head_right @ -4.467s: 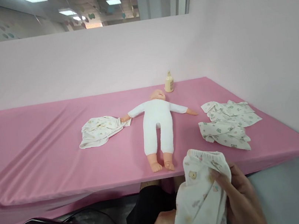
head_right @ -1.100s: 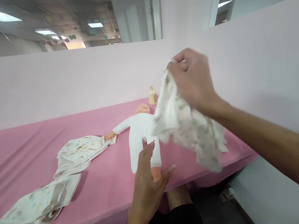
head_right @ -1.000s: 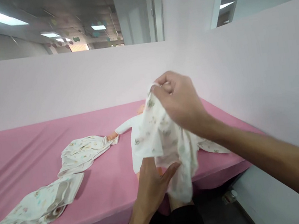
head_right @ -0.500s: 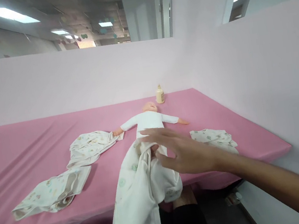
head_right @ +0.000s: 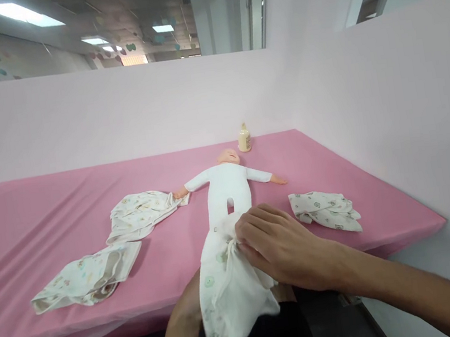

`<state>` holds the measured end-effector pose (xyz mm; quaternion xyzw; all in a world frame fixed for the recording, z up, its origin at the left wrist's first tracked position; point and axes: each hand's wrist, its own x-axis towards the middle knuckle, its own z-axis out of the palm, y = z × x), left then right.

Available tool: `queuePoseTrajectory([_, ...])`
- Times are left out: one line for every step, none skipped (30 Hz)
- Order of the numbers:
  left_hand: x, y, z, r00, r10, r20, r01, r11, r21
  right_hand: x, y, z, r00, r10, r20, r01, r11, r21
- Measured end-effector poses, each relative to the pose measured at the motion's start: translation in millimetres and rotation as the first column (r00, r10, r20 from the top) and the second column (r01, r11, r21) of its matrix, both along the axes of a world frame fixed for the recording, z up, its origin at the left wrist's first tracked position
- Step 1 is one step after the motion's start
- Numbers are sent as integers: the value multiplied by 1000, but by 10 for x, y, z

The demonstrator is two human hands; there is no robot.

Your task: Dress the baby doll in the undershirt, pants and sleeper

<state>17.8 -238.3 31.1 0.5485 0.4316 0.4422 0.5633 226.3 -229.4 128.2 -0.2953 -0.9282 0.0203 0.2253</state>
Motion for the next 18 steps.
queuePoseTrajectory([-56, -54, 10, 1000, 3, 1, -3, 1000, -25, -4, -40, 10, 999, -33, -19, 33, 999, -3])
queuePoseTrajectory([-118, -122, 26, 998, 57, -6, -58, 998, -30, -10, -80, 22, 997, -63, -37, 62, 998, -16])
queuePoseTrajectory([-181, -200, 47, 989, 148, -19, -148, 989, -6, -19, -120, 36, 995, -90, -52, 88, 995, -37])
queuePoseTrajectory([-241, -287, 73, 963, 268, -34, -266, 963, 52, -30, -157, 51, 991, -113, -65, 109, 992, -67])
queuePoseTrajectory([-293, -375, 101, 936, 348, -45, -340, 932, 128, -43, -192, 65, 989, -128, -80, 120, 987, -103])
queuePoseTrajectory([-333, -460, 130, 929, 364, -59, -346, 916, 205, -57, -223, 79, 986, -134, -97, 120, 983, -141])
queuePoseTrajectory([-357, -533, 158, 942, 326, -86, -294, 919, 262, -72, -251, 93, 985, -134, -111, 112, 977, -184])
queuePoseTrajectory([-364, -590, 182, 958, 255, -129, -209, 933, 293, -86, -277, 108, 985, -124, -121, 94, 969, -229])
queuePoseTrajectory([-358, -626, 201, 968, 184, -173, -127, 946, 299, -98, -302, 125, 986, -105, -127, 67, 960, -272])
queuePoseTrajectory([-344, -640, 213, 970, 127, -206, -66, 957, 281, -106, -327, 144, 988, -83, -131, 38, 949, -312])
queuePoseTrajectory([-327, -636, 217, 971, 86, -222, -27, 967, 254, -110, -352, 165, 990, -60, -131, 10, 937, -350])
queuePoseTrajectory([-313, -616, 214, 975, 53, -218, -3, 974, 225, -109, -377, 187, 991, -39, -131, -15, 921, -388])
queuePoseTrajectory([-307, -586, 205, 980, 20, -199, 22, 978, 206, -105, -402, 209, 991, -26, -129, -32, 904, -427])
queuePoseTrajectory([-311, -552, 190, 985, -22, -172, 56, 979, 197, -97, -424, 231, 991, -18, -131, -45, 885, -463])
queuePoseTrajectory([-324, -519, 174, 986, -75, -146, 104, 974, 202, -87, -444, 250, 991, -16, -133, -52, 867, -496])
queuePoseTrajectory([-345, -489, 157, 983, -138, -125, 163, 962, 218, -77, -460, 266, 990, -14, -137, -61, 848, -526])
queuePoseTrajectory([-369, -465, 142, 972, -206, -109, 227, 943, 243, -66, -471, 278, 989, -8, -145, -73, 832, -550])
queuePoseTrajectory([-392, -446, 131, 956, -277, -95, 293, 918, 268, -56, -477, 286, 988, 0, -157, -90, 818, -568])
